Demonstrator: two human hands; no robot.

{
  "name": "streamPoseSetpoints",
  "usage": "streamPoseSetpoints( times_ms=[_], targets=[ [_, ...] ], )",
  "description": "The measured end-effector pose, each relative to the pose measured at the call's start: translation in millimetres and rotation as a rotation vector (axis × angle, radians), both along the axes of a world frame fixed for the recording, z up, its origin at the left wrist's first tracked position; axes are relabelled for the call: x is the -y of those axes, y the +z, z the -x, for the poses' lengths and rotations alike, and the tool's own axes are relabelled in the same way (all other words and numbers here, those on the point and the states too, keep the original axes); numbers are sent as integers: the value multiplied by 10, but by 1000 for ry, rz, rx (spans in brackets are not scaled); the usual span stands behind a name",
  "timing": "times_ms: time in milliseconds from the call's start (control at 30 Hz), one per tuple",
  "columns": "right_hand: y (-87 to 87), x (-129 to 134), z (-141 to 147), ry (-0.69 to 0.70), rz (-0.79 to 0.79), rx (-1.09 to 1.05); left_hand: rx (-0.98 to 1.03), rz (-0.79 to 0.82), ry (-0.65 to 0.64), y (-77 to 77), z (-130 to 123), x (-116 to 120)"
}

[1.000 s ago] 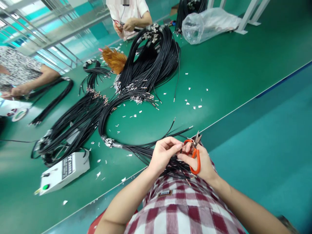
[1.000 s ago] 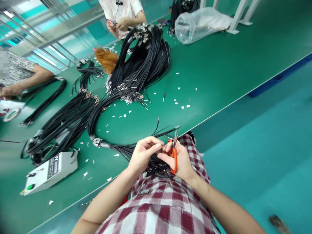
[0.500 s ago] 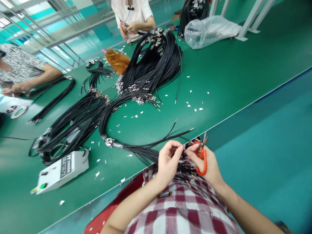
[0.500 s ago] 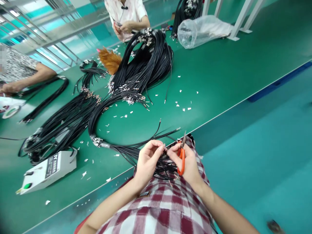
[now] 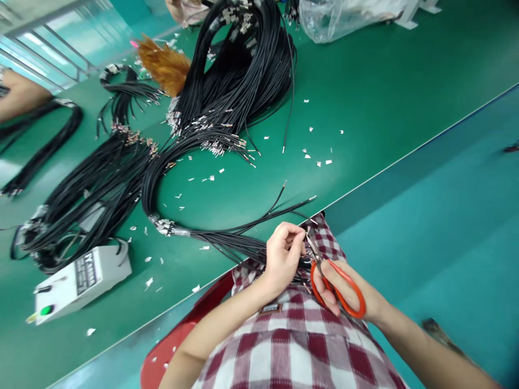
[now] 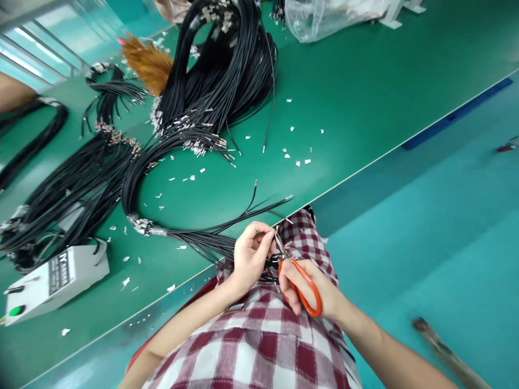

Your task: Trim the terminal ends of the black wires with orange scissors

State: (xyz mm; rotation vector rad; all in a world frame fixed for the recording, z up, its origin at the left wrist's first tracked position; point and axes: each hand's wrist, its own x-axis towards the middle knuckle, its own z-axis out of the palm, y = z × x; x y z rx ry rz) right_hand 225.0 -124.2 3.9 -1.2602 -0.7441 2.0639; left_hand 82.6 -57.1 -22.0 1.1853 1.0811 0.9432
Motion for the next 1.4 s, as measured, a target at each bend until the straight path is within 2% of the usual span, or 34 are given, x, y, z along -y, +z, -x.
streamPoseSetpoints(
  times_ms=[167, 400, 500, 600, 900, 967, 1167, 1267, 1400],
  targets=[
    [61, -5, 10, -21, -12, -18, -126, -212, 0, -85, 20, 36],
    [110, 33, 75, -99, 50, 44, -353, -704, -38, -226, 25, 57],
    [111, 48, 78, -94, 62, 62, -383, -786, -59, -287, 31, 75],
    [93, 66, 64, -69, 67, 67, -354, -740, -68, -289, 29, 81],
    [54, 66, 34, -72, 112, 51, -220, -415, -57, -186, 10, 67],
    [58, 69, 38, -75, 115, 43, -222, -424, -50, -191, 10, 74],
    [54, 63, 33, -51, 83, 83, -270, -591, -78, -236, 24, 89],
    [14, 44, 15, -28, 47, 73, -258, -540, -81, -271, 29, 92],
    [-17, 36, -3, -33, 73, 47, -207, -359, -58, -291, 24, 88]
  ],
)
